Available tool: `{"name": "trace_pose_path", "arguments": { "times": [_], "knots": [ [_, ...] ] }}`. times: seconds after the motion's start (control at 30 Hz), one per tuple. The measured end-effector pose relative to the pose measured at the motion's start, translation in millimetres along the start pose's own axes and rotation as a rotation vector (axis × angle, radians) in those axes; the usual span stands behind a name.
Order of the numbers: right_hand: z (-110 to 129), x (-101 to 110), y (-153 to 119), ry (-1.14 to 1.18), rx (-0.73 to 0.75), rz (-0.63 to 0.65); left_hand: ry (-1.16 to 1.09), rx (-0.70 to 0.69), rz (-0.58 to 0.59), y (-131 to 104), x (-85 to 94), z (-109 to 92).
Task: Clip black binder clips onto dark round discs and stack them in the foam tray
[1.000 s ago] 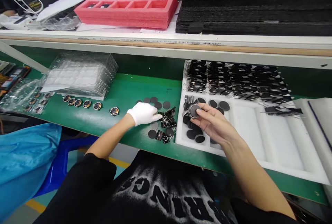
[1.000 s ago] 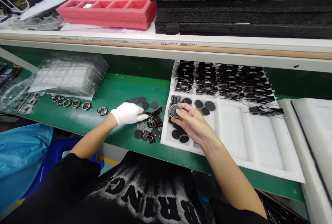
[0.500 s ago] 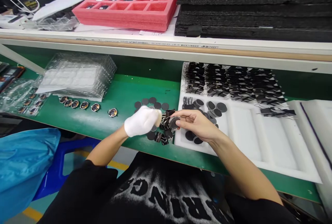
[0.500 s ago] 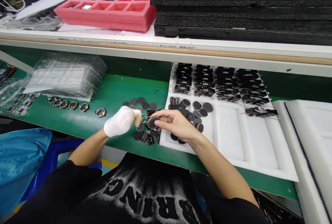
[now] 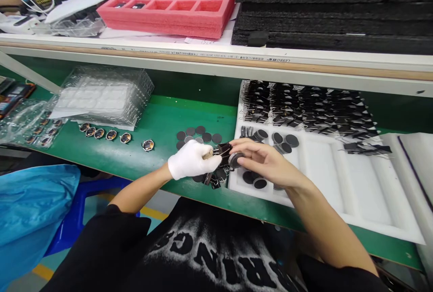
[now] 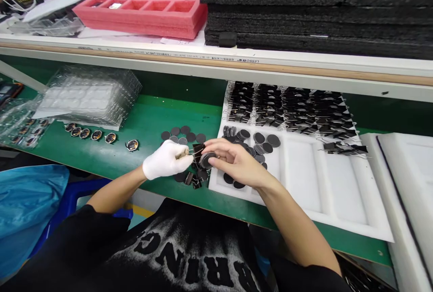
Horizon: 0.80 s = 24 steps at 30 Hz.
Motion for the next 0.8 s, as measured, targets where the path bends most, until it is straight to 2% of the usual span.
{"name": "trace_pose_path", "arguments": {
  "times": [0.1,0.17,0.33,0.43,0.63,0.7,0.8],
  "knots": [
    [2,19,-6,-0.096,-0.021,-0.130,-0.037,0.011,0.061,-3,2.6,2],
    [-1,27,-5,-0.097,-0.068,-0.153,-0.050,0.030,0.130,-5,2.7,0],
    [-6,24,7,-0.080,-0.106,-0.027,-0.046,0.058,0.278,-7,-0.8,-7],
    [-2,19,9,-0.079,-0.091,-0.011,-0.045,0.062,0.328,-7,-4.3,-9],
    [-3,17,7,-0.053,-0.096,-0.044,-0.028,0.095,0.323,-3,-0.2,-8],
    [-7,21,5,0.041,-0.097,-0.122,0.026,0.032,0.312,2,7.7,-7],
    [-15,27,-2,0.326,-0.048,-0.307,0.234,0.011,0.199,12,21.0,2]
  ]
}}
Point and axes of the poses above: each hand's wrist, its own y-axis towards the middle knuckle, its own x-axis out of the back of the hand, z = x × y, the point moved 4 cm from there along y, towards the middle knuckle, and after that the axes turned 15 degrees about z, right-handed, at the moved point
